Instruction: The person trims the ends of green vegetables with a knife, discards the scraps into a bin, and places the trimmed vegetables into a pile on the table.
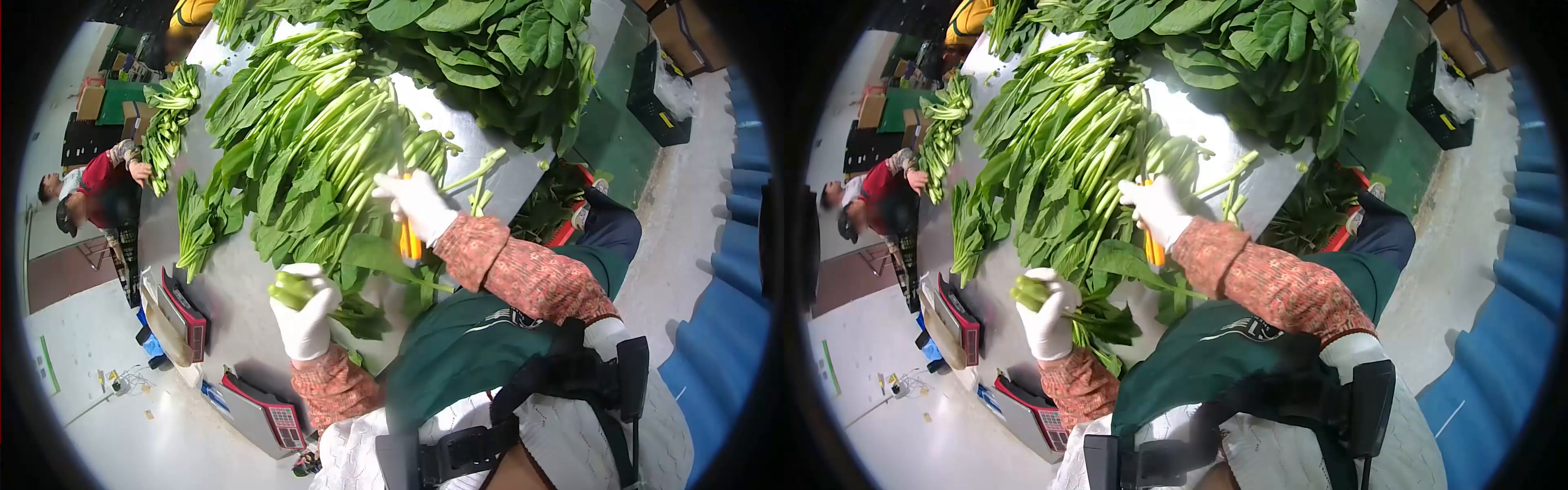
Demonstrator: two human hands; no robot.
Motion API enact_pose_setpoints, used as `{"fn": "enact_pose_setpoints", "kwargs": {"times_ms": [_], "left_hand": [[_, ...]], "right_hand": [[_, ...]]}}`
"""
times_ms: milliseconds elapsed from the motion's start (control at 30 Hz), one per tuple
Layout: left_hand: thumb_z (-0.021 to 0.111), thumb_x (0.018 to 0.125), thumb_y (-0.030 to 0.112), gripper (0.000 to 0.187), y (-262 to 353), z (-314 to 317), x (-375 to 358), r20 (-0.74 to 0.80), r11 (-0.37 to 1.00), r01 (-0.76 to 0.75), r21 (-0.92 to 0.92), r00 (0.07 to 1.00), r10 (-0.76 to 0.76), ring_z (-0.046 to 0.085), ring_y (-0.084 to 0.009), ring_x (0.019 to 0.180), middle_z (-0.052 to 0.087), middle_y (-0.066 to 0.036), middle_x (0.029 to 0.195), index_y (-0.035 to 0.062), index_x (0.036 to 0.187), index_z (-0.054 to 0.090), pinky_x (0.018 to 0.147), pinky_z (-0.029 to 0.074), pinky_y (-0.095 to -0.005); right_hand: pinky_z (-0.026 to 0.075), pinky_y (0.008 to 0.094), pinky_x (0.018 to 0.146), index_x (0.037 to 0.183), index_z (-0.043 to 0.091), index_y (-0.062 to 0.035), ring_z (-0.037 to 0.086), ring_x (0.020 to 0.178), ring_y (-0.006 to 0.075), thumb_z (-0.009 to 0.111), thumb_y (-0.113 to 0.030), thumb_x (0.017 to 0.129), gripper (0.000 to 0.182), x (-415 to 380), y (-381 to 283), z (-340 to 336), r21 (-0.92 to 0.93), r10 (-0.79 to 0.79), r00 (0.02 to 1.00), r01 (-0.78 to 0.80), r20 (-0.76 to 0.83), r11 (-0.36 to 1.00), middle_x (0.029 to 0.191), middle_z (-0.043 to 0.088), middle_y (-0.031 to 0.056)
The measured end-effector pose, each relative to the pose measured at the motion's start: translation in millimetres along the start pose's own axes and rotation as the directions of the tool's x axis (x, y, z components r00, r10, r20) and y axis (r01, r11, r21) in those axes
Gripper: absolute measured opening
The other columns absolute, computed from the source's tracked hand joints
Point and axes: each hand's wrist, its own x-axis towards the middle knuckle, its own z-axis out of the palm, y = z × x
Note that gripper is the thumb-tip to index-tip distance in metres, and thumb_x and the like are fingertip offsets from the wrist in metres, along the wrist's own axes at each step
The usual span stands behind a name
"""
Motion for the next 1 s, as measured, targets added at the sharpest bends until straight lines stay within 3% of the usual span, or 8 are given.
{"fn": "enact_pose_setpoints", "kwargs": {"times_ms": [100, 300, 433, 467, 667, 833, 933, 1000], "left_hand": [[0.077, 0.073, -0.003, 0.025, 12.7, 34.2, 8.1, -0.083, 0.899, -0.036, 0.437, 0.993, 0.080, 0.058, -0.0077, 0.076, 0.066, -0.002, 0.086, 0.0002, 0.096, 0.066, 0.072, 0.049, -0.0219], [0.077, 0.077, 0.000, 0.020, 1.1, 60.1, 27.2, -0.001, 0.706, -0.212, 0.676, 0.958, 0.288, 0.055, -0.0049, 0.075, 0.065, 0.001, 0.083, 0.0030, 0.094, 0.067, 0.071, 0.048, -0.0222], [0.078, 0.075, 0.004, 0.027, -15.9, 64.0, 51.5, 0.215, 0.274, -0.396, 0.876, 0.831, 0.513, 0.068, -0.0252, 0.075, 0.069, -0.013, 0.088, 0.0037, 0.100, 0.067, 0.073, 0.053, -0.0305], [0.078, 0.075, 0.008, 0.031, -26.1, 62.9, 59.8, 0.243, 0.218, -0.380, 0.899, 0.847, 0.473, 0.068, -0.0344, 0.083, 0.069, -0.016, 0.094, 0.0053, 0.103, 0.067, 0.075, 0.054, -0.0355], [0.071, 0.077, 0.015, 0.028, -82.9, 56.8, 103.6, 0.237, -0.055, -0.232, 0.971, 0.908, 0.346, 0.067, -0.0316, 0.081, 0.068, -0.012, 0.093, 0.0097, 0.104, 0.067, 0.071, 0.054, -0.0385], [0.072, 0.076, 0.012, 0.022, -44.1, 58.7, 88.1, 0.209, 0.135, -0.285, 0.949, 0.888, 0.410, 0.068, -0.0311, 0.077, 0.070, -0.012, 0.088, 0.0101, 0.098, 0.070, 0.070, 0.055, -0.0355], [0.075, 0.075, 0.002, 0.027, -17.4, 68.2, 57.4, 0.156, 0.492, -0.304, 0.816, 0.935, 0.320, 0.068, -0.0153, 0.076, 0.072, -0.011, 0.090, 0.0021, 0.101, 0.070, 0.075, 0.054, -0.0284], [0.074, 0.077, 0.001, 0.025, -10.0, 77.1, 44.3, 0.205, 0.549, -0.352, 0.758, 0.928, 0.312, 0.064, -0.0098, 0.078, 0.071, -0.007, 0.088, 0.0016, 0.101, 0.070, 0.074, 0.052, -0.0263]], "right_hand": [[0.037, 0.0252, 0.039, 0.110, 0.047, -0.0031, 0.042, 0.044, 0.0083, 0.076, -0.020, 0.086, 0.041, -9.9, 7.8, 18.3, -0.067, -0.046, 0.994, 0.039, -0.095, 0.997, 0.078, 0.051, 0.0013], [0.037, 0.0238, 0.042, 0.114, 0.050, -0.0031, 0.046, 0.047, 0.0079, 0.073, -0.009, 0.085, 0.037, -8.7, 7.7, 7.3, 0.182, -0.084, 0.990, 0.104, -0.111, 0.978, 0.077, 0.054, 0.0006], [0.041, 0.0213, 0.047, 0.113, 0.056, -0.0035, 0.049, 0.055, 0.0048, 0.069, -0.008, 0.087, 0.028, -34.3, -0.2, 2.1, 0.002, -0.289, 0.955, 0.290, -0.061, 0.957, 0.081, 0.058, -0.0011], [0.041, 0.0209, 0.048, 0.110, 0.058, -0.0039, 0.050, 0.057, 0.0044, 0.068, -0.008, 0.089, 0.024, -26.6, 3.6, -4.0, -0.045, -0.348, 0.935, 0.345, -0.069, 0.937, 0.080, 0.058, -0.0021], [0.043, 0.0220, 0.054, 0.105, 0.064, -0.0028, 0.050, 0.060, 0.0054, 0.061, -0.013, 0.095, 0.015, -1.3, -1.3, -52.4, -0.278, -0.465, 0.878, 0.421, -0.114, 0.863, 0.077, 0.058, -0.0020], [0.049, 0.0247, 0.067, 0.104, 0.065, -0.0004, 0.059, 0.072, 0.0100, 0.061, -0.012, 0.093, 0.016, -32.9, -23.1, -70.9, -0.183, -0.409, 0.912, 0.409, 0.035, 0.894, 0.082, 0.064, 0.0019], [0.050, 0.0219, 0.069, 0.119, 0.065, -0.0018, 0.059, 0.077, 0.0047, 0.069, -0.019, 0.093, 0.032, -69.0, -62.0, -72.2, -0.185, -0.256, 0.937, 0.303, 0.237, 0.935, 0.088, 0.064, -0.0009], [0.051, 0.0218, 0.072, 0.119, 0.066, -0.0029, 0.060, 0.082, 0.0052, 0.070, -0.022, 0.093, 0.032, -73.5, -69.6, -69.7, -0.142, -0.285, 0.885, 0.357, 0.369, 0.923, 0.092, 0.065, -0.0001]]}}
